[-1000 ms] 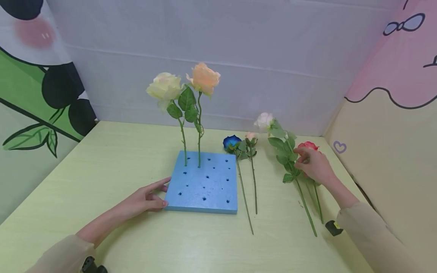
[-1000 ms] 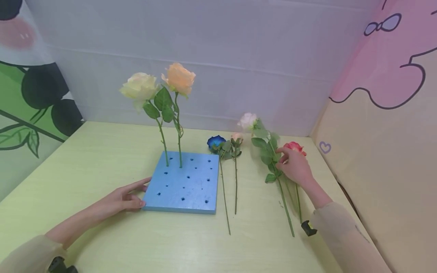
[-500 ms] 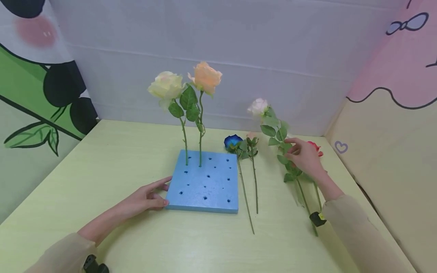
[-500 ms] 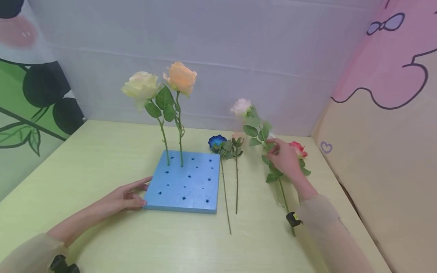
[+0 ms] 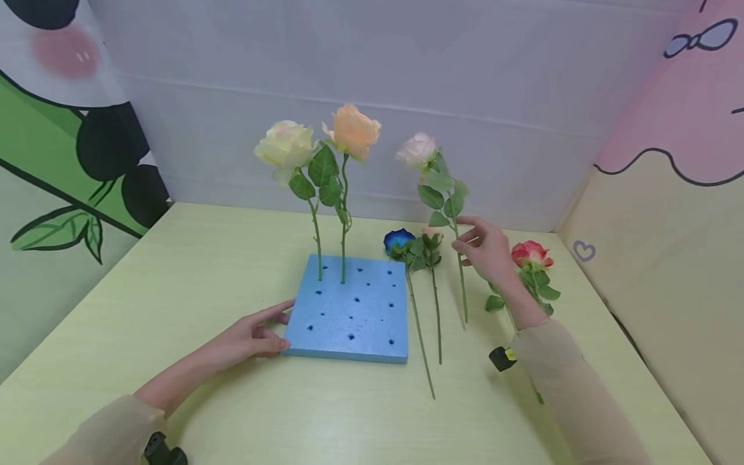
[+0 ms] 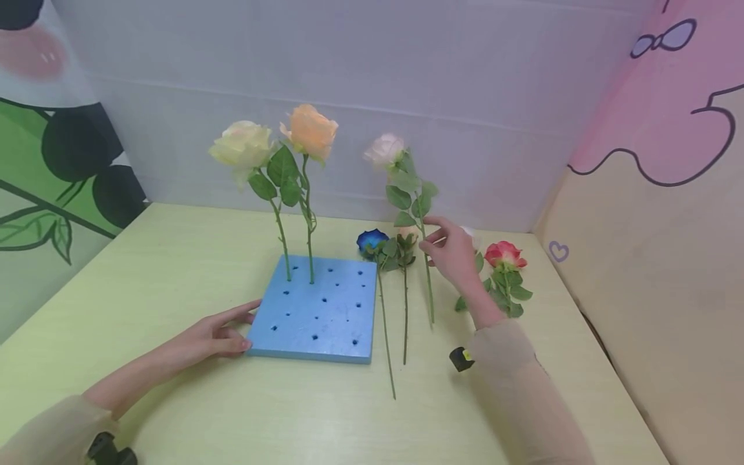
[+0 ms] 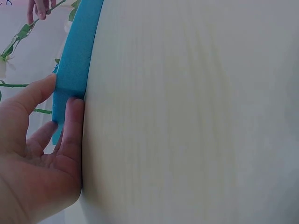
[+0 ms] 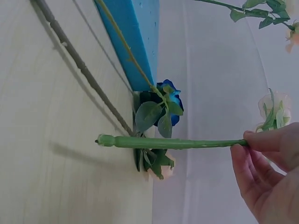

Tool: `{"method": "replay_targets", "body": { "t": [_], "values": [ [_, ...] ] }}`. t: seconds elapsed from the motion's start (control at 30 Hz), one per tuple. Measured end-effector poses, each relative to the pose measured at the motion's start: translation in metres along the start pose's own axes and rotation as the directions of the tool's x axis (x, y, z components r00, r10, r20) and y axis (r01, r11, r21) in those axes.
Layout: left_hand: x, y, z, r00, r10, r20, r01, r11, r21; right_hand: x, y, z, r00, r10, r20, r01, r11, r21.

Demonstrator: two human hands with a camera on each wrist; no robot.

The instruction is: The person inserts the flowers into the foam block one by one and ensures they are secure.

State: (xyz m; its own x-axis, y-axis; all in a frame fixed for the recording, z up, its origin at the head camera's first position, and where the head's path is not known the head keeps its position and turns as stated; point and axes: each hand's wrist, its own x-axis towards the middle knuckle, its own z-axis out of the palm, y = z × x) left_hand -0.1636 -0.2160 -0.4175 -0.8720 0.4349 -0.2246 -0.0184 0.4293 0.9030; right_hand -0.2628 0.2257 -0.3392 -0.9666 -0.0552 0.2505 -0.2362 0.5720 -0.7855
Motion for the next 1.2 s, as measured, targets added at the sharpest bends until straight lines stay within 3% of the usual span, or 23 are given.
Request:
{"method": "replay_targets", "body": {
  "t": [0.5,1.2],
  "values": [
    [0.0,-0.003,-0.001,0.999,-0.029,-0.02,0.03,0.999,0.029,0.009,-0.027,0.027,0.997,-0.056,-0.061,0.065,0.986,0.151],
    [0.0,-0.003,0.0,0.999,-0.032,-0.019,0.032,0.999,0.004,0.016,-0.052,0.061,0.973,-0.134,-0.187,0.192,0.921,0.34]
  ]
}}
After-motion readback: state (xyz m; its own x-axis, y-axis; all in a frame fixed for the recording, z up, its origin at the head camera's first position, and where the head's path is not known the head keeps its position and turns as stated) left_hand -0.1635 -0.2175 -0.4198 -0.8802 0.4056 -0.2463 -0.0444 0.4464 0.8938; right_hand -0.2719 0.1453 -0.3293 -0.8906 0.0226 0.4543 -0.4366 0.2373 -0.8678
